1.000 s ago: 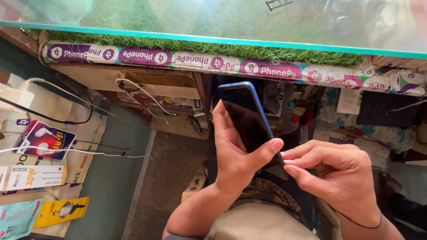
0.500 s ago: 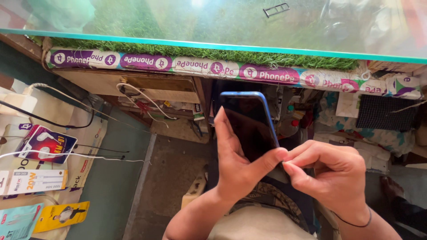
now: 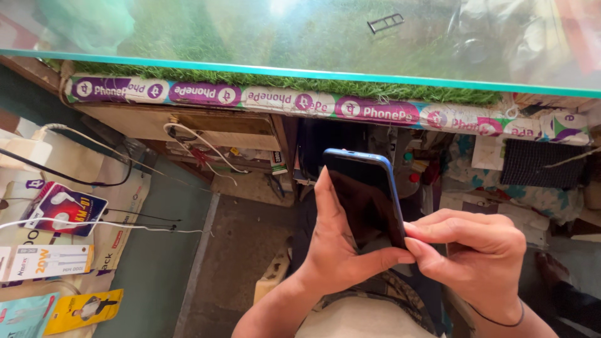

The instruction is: The person removes the back cover of a blue smartphone, exposes the internal components, and uses a small blue tool to manipulate internal parts near the battery and camera module. The person continues to adjust internal components while the phone remains open.

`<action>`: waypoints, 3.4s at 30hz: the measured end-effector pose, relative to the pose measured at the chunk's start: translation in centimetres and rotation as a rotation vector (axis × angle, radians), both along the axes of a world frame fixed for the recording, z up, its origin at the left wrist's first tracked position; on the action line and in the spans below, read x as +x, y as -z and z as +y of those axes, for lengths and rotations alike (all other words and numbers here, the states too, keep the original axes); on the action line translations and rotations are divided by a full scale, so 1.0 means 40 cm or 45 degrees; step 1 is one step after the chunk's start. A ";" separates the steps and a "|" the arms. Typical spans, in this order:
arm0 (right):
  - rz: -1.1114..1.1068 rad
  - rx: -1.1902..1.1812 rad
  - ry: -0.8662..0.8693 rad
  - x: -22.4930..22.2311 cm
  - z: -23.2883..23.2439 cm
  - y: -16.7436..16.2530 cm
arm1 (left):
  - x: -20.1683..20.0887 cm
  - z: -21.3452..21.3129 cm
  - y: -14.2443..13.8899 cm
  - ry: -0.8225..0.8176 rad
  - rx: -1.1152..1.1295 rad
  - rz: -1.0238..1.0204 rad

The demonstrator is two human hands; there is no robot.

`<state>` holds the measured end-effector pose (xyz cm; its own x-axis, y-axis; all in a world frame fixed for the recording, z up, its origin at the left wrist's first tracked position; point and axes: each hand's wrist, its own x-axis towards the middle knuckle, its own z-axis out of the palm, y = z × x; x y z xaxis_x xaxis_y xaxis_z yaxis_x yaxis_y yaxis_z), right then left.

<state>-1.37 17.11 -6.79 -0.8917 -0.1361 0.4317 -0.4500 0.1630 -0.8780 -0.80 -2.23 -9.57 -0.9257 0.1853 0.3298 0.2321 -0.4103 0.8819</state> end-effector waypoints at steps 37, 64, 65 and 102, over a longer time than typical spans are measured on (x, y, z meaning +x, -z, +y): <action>0.011 0.020 -0.381 -0.052 0.052 -0.027 | 0.042 -0.033 0.023 0.106 -0.308 0.159; -0.254 -0.029 -0.408 -0.086 0.084 -0.090 | 0.045 -0.020 0.007 0.079 -0.482 0.094; -0.306 -0.029 -0.430 -0.090 0.090 -0.093 | 0.041 -0.023 0.002 0.038 -0.538 0.179; -0.262 -0.085 -0.514 -0.105 0.093 -0.061 | 0.030 -0.040 0.012 0.434 -0.549 0.173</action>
